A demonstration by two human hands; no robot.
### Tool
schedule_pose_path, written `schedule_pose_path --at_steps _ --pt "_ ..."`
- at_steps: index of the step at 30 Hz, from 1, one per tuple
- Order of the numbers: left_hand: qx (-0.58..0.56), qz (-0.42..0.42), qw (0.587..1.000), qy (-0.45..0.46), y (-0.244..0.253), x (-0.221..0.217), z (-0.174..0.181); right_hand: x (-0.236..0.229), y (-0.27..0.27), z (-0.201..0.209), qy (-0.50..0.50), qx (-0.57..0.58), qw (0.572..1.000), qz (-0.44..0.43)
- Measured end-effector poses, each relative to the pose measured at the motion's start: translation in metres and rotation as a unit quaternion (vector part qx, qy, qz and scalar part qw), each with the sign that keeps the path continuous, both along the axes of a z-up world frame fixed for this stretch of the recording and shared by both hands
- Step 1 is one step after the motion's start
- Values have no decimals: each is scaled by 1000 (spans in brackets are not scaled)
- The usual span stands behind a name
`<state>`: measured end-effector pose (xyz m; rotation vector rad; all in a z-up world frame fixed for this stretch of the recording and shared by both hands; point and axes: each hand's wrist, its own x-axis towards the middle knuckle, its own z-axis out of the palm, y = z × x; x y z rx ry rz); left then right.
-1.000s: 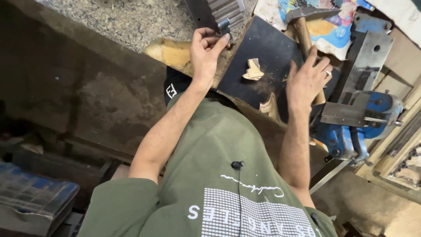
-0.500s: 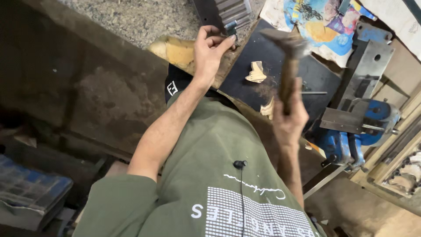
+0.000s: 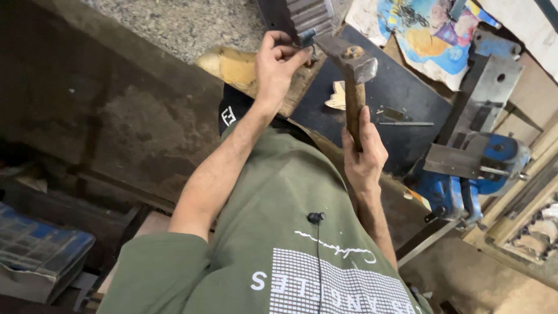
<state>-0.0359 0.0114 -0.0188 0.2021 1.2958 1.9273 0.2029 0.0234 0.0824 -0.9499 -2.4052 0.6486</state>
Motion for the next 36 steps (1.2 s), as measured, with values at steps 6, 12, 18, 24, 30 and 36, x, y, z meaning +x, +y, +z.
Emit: schedule_pose_path --at_steps 6,12,18,24,30,36 --pt "6 2 1000 -3 2 2 -4 -4 0 -3 29 37 999 11" --pt "11 3 1000 -15 5 2 -2 -6 2 3 0 10 1000 3" --pt "14 -6 1000 -21 -1 4 -2 -4 -6 -2 9 -8 1000 -18" --pt "12 -3 1000 -27 1 0 4 5 -4 -1 34 12 999 -15" --pt "34 -10 998 -51 3 0 5 -4 0 -10 3 -4 1000 -7" --pt "26 -29 994 -105 -9 -2 14 18 0 -2 20 24 999 -42"
